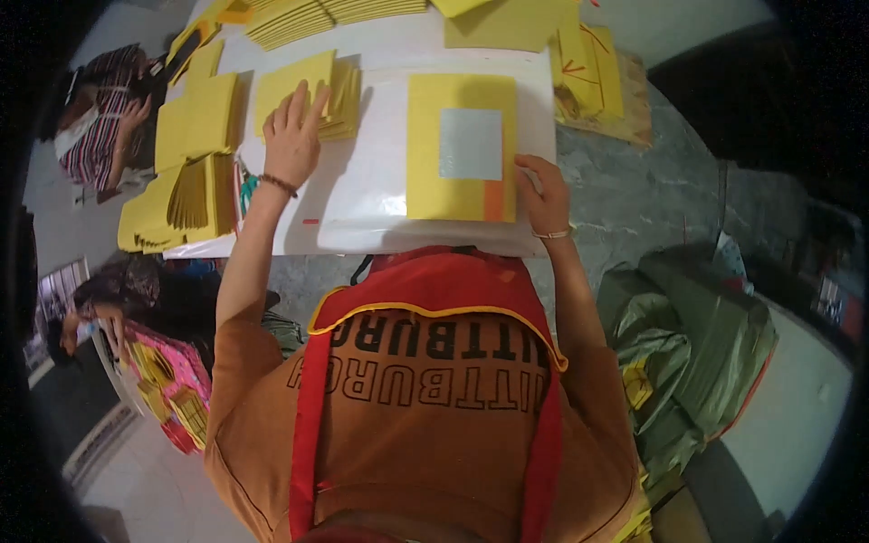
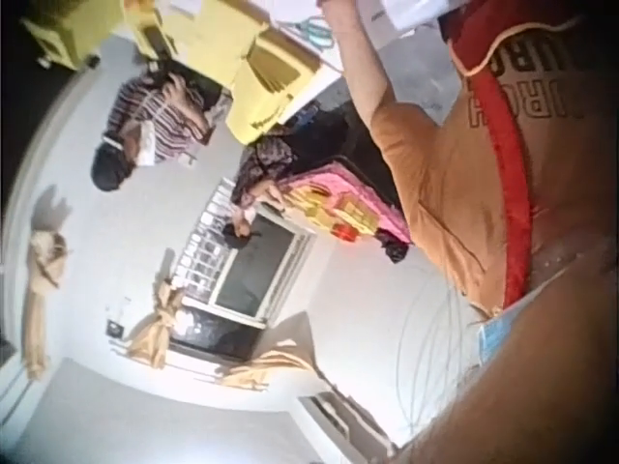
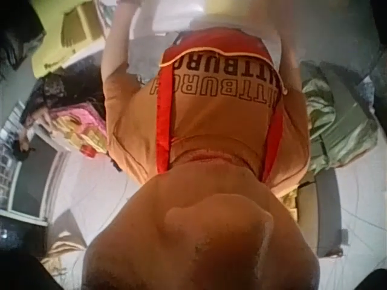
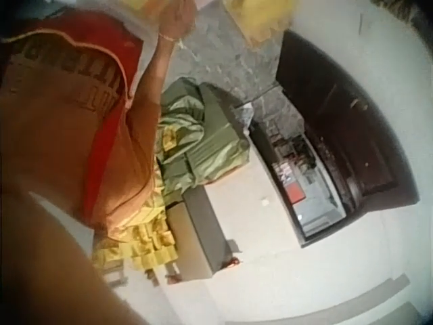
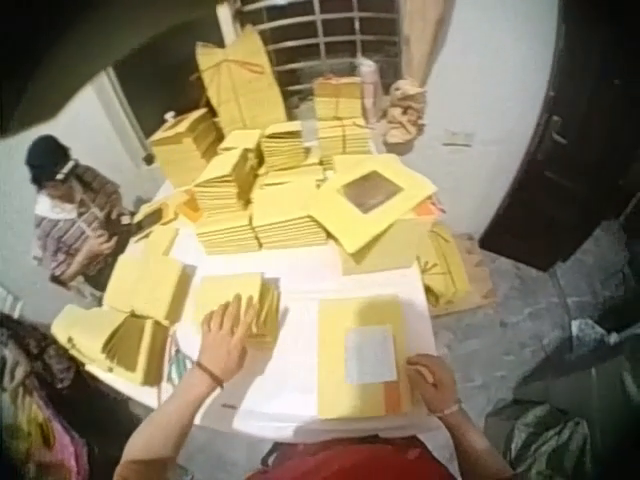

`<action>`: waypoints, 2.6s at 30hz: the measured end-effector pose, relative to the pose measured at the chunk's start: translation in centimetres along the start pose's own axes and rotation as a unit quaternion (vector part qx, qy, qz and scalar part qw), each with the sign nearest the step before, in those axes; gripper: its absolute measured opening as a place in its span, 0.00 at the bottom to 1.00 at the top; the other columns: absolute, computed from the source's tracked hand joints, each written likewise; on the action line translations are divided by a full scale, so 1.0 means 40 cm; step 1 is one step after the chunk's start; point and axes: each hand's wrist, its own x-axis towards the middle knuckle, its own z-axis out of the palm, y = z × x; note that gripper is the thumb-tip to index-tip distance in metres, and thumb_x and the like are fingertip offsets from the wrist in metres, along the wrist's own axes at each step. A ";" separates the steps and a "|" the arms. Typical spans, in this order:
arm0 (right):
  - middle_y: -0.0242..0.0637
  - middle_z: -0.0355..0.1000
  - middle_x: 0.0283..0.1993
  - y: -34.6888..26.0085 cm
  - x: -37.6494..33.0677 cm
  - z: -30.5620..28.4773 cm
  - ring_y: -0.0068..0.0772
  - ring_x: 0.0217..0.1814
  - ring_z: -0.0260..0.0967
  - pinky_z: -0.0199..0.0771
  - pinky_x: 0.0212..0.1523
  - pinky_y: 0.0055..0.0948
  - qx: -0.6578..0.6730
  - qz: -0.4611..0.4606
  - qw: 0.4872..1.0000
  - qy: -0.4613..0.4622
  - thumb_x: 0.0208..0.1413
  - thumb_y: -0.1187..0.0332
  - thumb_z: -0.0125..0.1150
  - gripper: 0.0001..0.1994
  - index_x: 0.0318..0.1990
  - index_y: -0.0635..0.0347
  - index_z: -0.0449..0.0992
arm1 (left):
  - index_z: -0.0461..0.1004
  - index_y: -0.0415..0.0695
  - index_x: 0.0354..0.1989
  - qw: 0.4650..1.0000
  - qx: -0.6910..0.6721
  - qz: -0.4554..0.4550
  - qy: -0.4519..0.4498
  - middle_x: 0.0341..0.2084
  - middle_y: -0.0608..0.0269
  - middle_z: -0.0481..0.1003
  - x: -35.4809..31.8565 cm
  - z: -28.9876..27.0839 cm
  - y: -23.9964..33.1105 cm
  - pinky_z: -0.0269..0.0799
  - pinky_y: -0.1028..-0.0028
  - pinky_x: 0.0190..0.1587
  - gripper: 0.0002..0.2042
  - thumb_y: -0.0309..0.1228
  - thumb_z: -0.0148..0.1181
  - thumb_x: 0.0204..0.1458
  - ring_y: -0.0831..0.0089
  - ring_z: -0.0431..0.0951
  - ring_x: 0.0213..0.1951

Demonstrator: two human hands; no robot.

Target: Folding yellow paper envelopes and organizing them on a table.

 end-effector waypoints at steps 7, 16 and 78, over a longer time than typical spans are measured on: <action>0.36 0.72 0.43 0.012 -0.009 0.004 0.29 0.45 0.69 0.67 0.43 0.26 0.099 0.097 0.987 -0.077 0.50 0.73 0.56 0.12 0.44 0.60 0.72 | 0.67 0.51 0.50 0.945 -0.276 0.173 -0.023 0.49 0.59 0.65 -0.056 0.015 0.369 0.61 0.64 0.46 0.24 0.32 0.62 0.39 0.60 0.65 0.47; 0.31 0.71 0.42 0.053 -0.011 0.011 0.20 0.43 0.67 0.66 0.41 0.19 0.211 0.165 0.960 -0.086 0.50 0.74 0.56 0.15 0.46 0.60 0.71 | 0.73 0.45 0.36 0.885 -0.406 0.222 -0.055 0.33 0.61 0.72 -0.021 0.015 0.355 0.65 0.68 0.38 0.12 0.34 0.60 0.44 0.63 0.69 0.36; 0.40 0.68 0.50 -0.032 -0.025 0.036 0.25 0.48 0.66 0.63 0.50 0.22 0.246 0.186 0.949 -0.069 0.48 0.74 0.59 0.25 0.55 0.64 0.64 | 0.65 0.35 0.22 0.786 -0.541 -0.212 -0.211 0.15 0.50 0.68 -0.012 0.136 0.304 0.62 0.65 0.24 0.17 0.38 0.54 0.50 0.61 0.68 0.18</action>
